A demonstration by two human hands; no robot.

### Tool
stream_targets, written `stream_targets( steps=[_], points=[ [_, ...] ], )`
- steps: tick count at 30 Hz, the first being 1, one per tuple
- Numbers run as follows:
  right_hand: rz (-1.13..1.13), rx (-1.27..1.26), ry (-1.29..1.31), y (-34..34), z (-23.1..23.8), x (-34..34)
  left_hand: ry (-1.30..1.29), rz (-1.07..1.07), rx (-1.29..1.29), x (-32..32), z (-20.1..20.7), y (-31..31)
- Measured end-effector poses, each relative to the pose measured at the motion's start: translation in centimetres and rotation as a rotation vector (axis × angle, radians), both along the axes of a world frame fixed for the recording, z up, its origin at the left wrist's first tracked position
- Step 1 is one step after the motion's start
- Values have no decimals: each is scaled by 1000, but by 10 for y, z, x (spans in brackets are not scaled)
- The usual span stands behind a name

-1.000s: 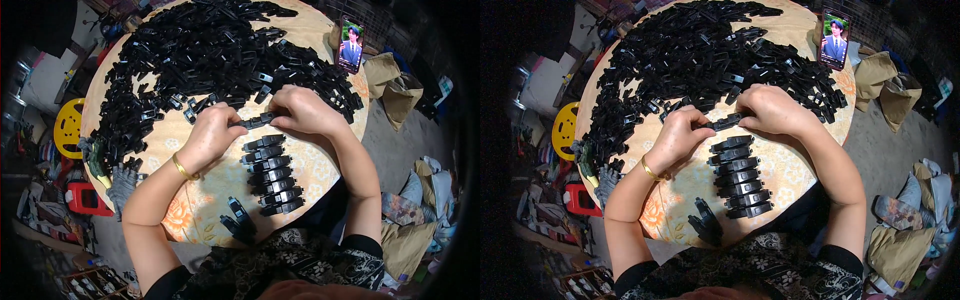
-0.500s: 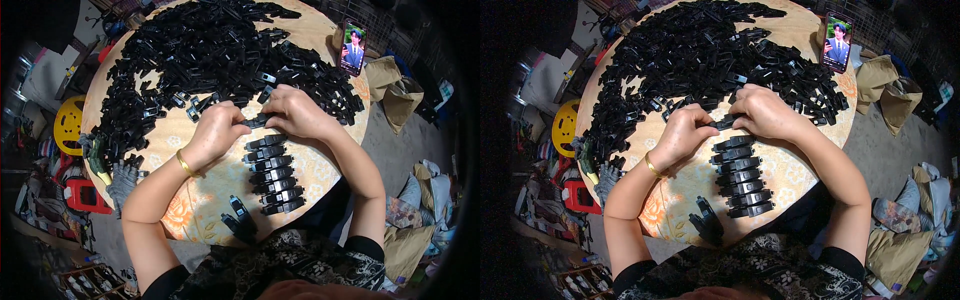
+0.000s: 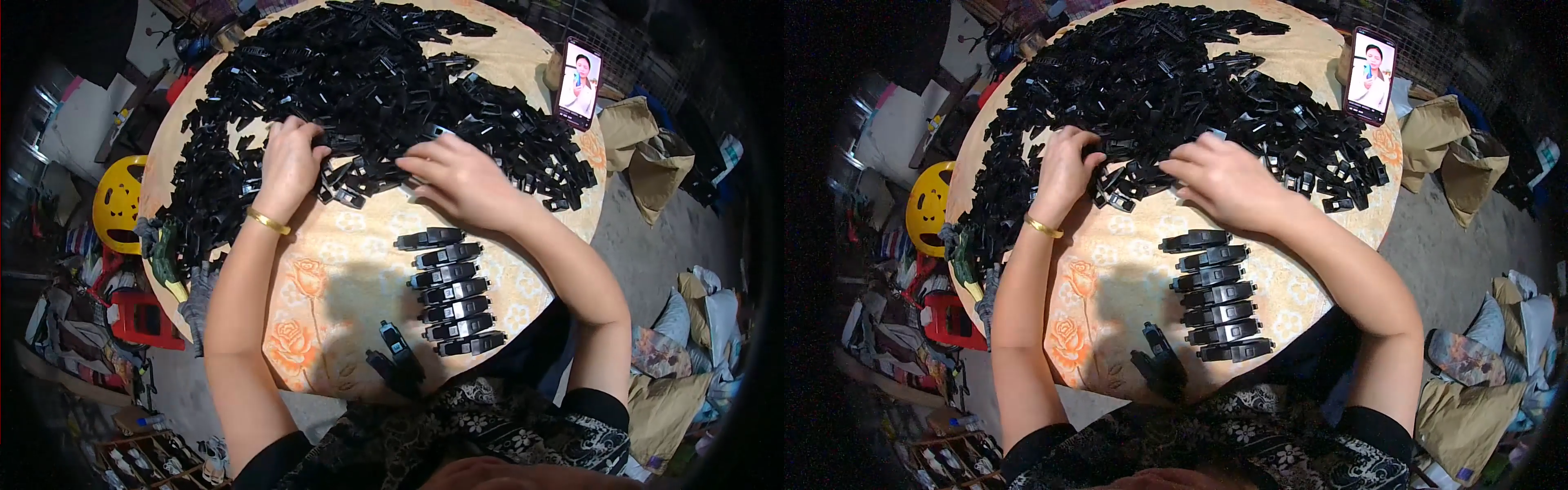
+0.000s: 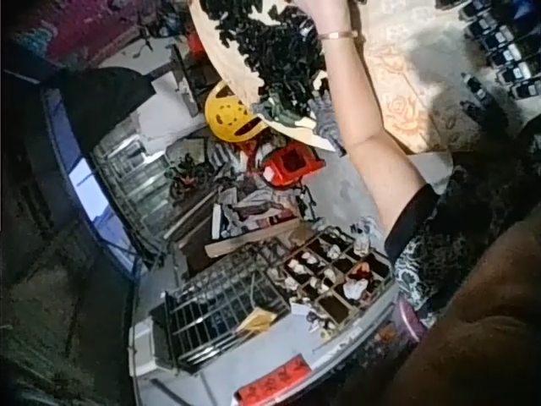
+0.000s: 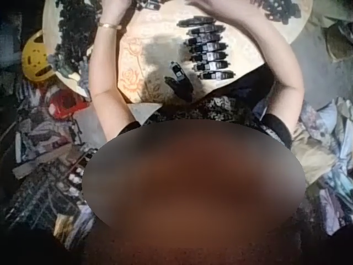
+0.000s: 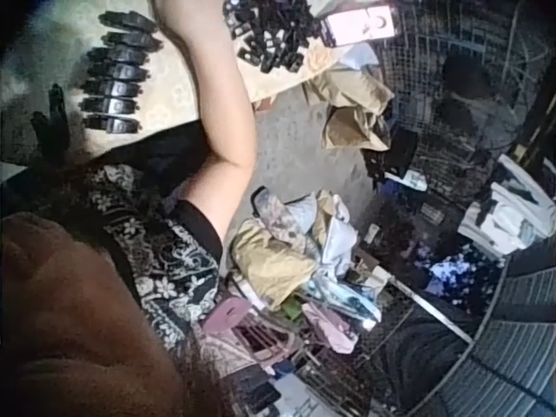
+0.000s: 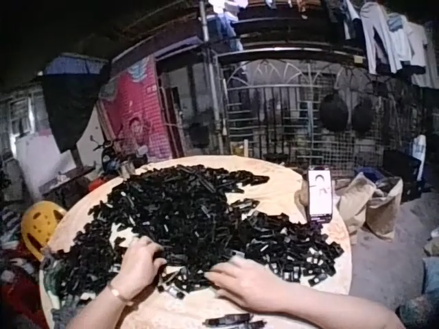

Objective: The person assembles plastic components together by hand and lines up the assembled pieces in a stack on the table. The person then gathers the remaining loose plastic parts together across the table.

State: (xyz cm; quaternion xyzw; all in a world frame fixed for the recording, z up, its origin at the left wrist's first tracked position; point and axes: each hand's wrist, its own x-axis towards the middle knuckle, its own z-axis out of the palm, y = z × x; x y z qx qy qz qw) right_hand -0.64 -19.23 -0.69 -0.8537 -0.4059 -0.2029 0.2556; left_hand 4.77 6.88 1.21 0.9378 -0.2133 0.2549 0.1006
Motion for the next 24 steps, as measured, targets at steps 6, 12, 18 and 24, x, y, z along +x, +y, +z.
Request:
stream_targets(
  steps=[6, 12, 18, 24],
  points=[
    [-90, -91, -310, 20, -23, 17, 130, 8, 76, -20, 24, -8],
    [-118, -173, -302, 8, -20, 15, 592, -372, 125, -72, 51, -44],
    [-122, -144, -480, 3, -18, 19, 562, -386, -60, -72, 4, -59],
    [-78, -27, -321, -21, -5, 2, 485, -380, -153, -72, -8, -58]
  ],
)
